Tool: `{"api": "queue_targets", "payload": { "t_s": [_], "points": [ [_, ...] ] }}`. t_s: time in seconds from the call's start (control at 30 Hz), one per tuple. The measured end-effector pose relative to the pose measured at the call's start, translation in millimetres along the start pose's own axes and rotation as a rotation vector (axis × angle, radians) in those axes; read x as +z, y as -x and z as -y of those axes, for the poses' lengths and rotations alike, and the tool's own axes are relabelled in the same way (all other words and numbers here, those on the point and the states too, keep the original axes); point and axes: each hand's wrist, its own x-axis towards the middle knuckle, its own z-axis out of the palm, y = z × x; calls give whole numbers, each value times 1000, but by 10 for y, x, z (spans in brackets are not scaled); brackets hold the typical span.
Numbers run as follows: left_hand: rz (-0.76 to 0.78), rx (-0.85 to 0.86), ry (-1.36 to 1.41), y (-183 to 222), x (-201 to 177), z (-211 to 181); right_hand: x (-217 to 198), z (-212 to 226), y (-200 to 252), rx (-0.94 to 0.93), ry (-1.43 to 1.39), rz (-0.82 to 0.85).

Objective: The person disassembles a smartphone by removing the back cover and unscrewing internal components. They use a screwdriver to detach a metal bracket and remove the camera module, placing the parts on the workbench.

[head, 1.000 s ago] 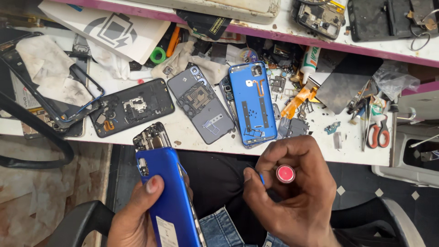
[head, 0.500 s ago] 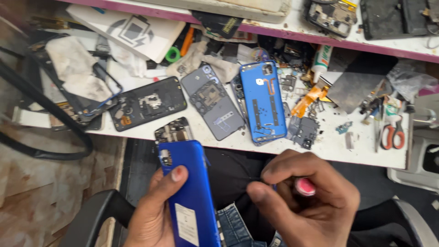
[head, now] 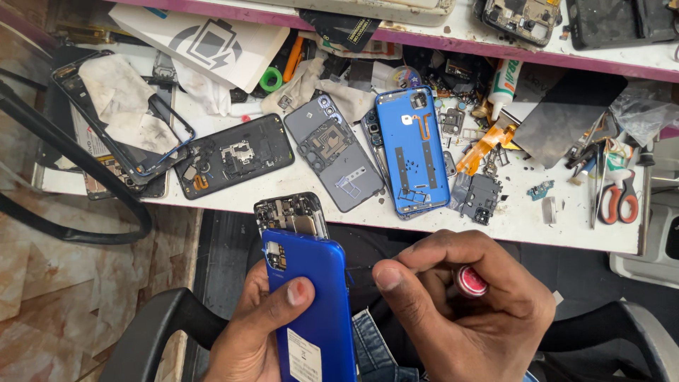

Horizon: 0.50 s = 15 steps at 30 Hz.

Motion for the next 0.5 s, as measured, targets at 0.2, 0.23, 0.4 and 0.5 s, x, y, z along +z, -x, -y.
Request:
{"api": "queue_targets", "payload": {
  "t_s": [0.2,0.23,0.4,0.5],
  "points": [
    [133,31,-17,32,11,-23,-73,72,-34,-30,111,82],
    [124,24,-39,42,18,-28,-92,90,-49,-33,114,102],
    [151,134,-118,80,45,-15,-107,142,-17,-51,202,68],
    [207,185,-74,80,42,-5,-86,135,3,-89,164,53]
  ]
}}
